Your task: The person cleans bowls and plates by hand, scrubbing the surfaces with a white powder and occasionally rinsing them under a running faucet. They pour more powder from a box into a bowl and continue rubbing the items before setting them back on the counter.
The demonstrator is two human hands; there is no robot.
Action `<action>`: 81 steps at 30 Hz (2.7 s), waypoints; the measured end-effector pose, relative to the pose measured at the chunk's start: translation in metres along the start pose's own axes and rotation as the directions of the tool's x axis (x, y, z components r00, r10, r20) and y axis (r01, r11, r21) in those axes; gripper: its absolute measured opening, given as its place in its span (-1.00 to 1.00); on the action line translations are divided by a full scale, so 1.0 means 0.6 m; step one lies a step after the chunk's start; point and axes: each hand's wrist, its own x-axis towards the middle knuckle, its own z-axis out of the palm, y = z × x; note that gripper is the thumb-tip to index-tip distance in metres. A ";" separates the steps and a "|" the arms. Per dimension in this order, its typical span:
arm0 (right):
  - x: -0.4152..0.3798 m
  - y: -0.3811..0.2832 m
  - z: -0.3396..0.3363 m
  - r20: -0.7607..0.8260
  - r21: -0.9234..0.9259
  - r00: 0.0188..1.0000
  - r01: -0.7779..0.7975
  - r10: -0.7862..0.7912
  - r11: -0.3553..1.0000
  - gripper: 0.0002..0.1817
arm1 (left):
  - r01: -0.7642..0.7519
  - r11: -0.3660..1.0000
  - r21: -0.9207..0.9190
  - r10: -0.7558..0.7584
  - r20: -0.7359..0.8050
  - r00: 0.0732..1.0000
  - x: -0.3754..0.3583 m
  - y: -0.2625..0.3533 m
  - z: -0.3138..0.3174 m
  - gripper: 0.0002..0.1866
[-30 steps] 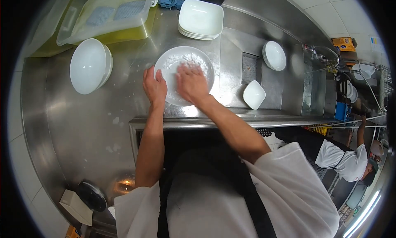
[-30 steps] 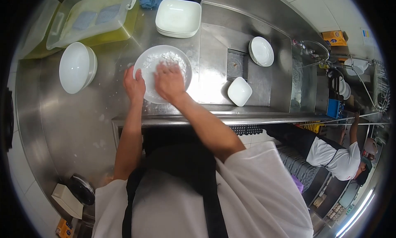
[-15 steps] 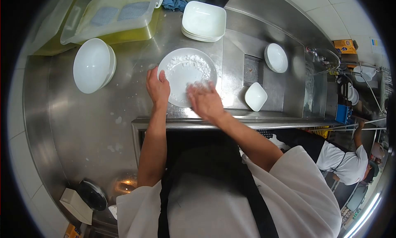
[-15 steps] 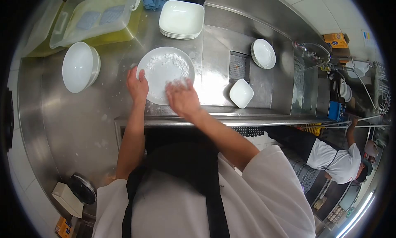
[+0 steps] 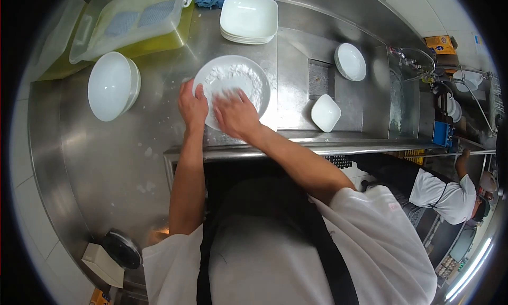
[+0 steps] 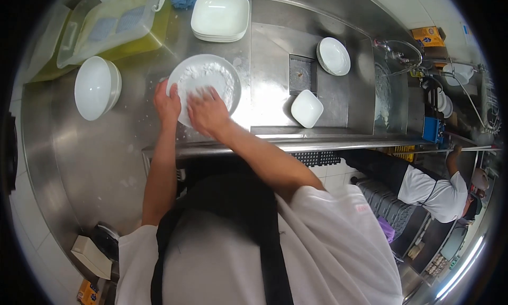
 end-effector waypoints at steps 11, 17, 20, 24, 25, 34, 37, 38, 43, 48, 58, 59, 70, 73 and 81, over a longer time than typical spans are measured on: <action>-0.028 0.021 -0.028 0.069 0.041 0.996 0.047 -0.050 0.998 -0.53 | 0.007 0.998 0.062 -0.009 0.038 0.999 0.015 0.009 -0.005 -0.71; 0.050 0.040 0.005 0.042 -0.023 0.997 -0.068 0.069 0.997 -0.59 | 0.008 0.999 0.054 -0.011 0.055 0.998 0.004 0.001 -0.006 -0.70; -0.035 -0.014 -0.008 0.087 0.196 0.996 -0.009 -0.008 0.981 -0.58 | -0.010 0.998 0.061 0.005 0.071 0.997 0.013 0.009 -0.010 -0.70; -0.014 0.075 -0.035 0.028 0.039 0.992 -0.125 0.124 0.991 -0.54 | -0.007 1.000 0.026 0.005 0.103 0.995 0.009 -0.001 -0.008 -0.71; 0.022 0.066 -0.023 0.059 0.021 0.985 -0.166 0.164 0.986 -0.55 | -0.006 1.000 0.024 0.003 0.110 0.994 0.008 -0.002 -0.006 -0.71; -0.003 0.059 -0.043 0.223 0.082 0.969 -0.127 0.106 0.989 -0.55 | -0.035 0.999 0.039 0.032 0.081 0.996 0.007 -0.005 -0.006 -0.70; 0.040 0.006 0.031 -0.041 0.000 0.996 -0.082 0.082 0.997 -0.53 | -0.037 0.998 0.049 0.031 0.109 0.994 0.001 -0.007 -0.010 -0.69; 0.017 -0.022 0.012 -0.005 0.084 0.998 -0.058 0.058 0.995 -0.51 | -0.047 0.995 0.090 0.039 0.094 0.995 -0.003 -0.015 -0.005 -0.68; -0.026 0.037 -0.110 0.390 0.638 0.866 -0.500 0.314 0.585 -0.59 | 0.082 0.996 0.046 -0.089 0.182 0.979 -0.001 -0.005 -0.049 -0.67; 0.040 0.070 -0.061 0.107 0.603 0.814 -0.510 0.572 0.613 -0.63 | 0.596 0.756 -0.271 -0.505 0.338 0.794 -0.037 0.011 -0.112 -0.70; 0.034 0.054 -0.039 0.033 0.595 0.994 -0.105 0.106 0.797 -0.75 | 0.613 0.718 -0.330 -0.487 0.391 0.781 -0.019 0.006 -0.133 -0.69; 0.043 0.070 -0.050 0.032 0.593 0.995 -0.099 0.100 0.799 -0.75 | 0.638 0.691 -0.340 -0.538 0.347 0.768 -0.021 0.009 -0.142 -0.69; 0.047 0.034 -0.025 0.552 0.466 0.782 -0.002 -0.289 0.885 -0.79 | 0.664 0.711 -0.232 -0.528 0.448 0.722 -0.026 0.001 -0.111 -0.70; 0.072 0.114 -0.081 0.409 0.427 0.909 -0.117 -0.076 0.897 -0.75 | 0.700 0.624 -0.349 -0.561 0.424 0.711 -0.039 0.006 -0.116 -0.69; 0.039 0.073 -0.010 0.227 -0.199 0.964 -0.091 0.136 0.976 -0.70 | 0.749 0.661 -0.038 -0.608 0.558 0.565 -0.032 0.076 -0.128 -0.65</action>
